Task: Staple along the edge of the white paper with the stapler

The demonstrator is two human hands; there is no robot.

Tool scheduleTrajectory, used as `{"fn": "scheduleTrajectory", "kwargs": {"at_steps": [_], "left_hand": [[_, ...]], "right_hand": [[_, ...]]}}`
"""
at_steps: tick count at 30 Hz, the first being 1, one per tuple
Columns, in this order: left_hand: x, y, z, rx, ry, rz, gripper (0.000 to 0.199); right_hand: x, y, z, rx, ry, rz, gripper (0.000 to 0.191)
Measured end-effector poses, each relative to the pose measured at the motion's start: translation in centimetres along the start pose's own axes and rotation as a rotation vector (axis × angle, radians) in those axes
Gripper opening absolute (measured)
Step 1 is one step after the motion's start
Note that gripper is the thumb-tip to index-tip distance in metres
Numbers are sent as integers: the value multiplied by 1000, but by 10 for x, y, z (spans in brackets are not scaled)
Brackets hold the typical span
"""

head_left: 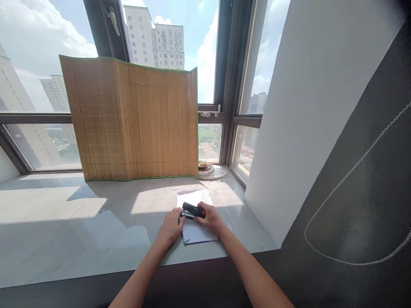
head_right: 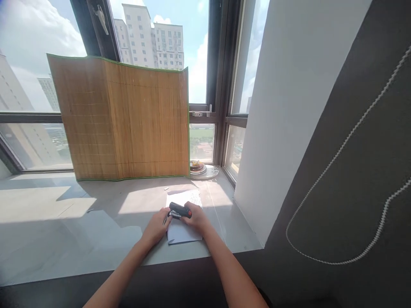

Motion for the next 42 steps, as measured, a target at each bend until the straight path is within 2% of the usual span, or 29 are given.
{"fn": "scheduleTrajectory", "kwargs": {"at_steps": [4, 11, 17, 20, 24, 30, 38, 42], "left_hand": [[-2, -2, 7, 35, 45, -28, 46], [2, -2, -1, 20, -20, -6, 42], [8, 0, -9, 52, -70, 18, 38], [8, 0, -9, 90, -81, 28, 29], [7, -2, -9, 88, -64, 36, 28], [7, -1, -6, 150, -151, 56, 41], [1, -2, -25, 41, -266, 153, 64], [4, -1, -33, 37, -312, 195, 64]], "right_hand": [[-1, -10, 1, -36, -28, -20, 32], [-7, -28, 14, -12, -24, 26, 51], [-14, -32, 10, 20, -59, 102, 16], [-17, -30, 10, 20, -2, 127, 16], [-20, -29, 12, -11, 60, 164, 17], [-23, -27, 21, -4, 185, 195, 16], [-19, -27, 25, 3, 254, 236, 23], [-15, -23, 35, 2, 287, 228, 23]]}}
Point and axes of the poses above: each hand's wrist, its own y-axis towards the middle knuckle, its own x-axis out of the palm, z = x × y, the point moved 8 cm from there along y, towards the middle knuckle, and after that the axes turned 12 degrees about x, right-handed, at the moved point
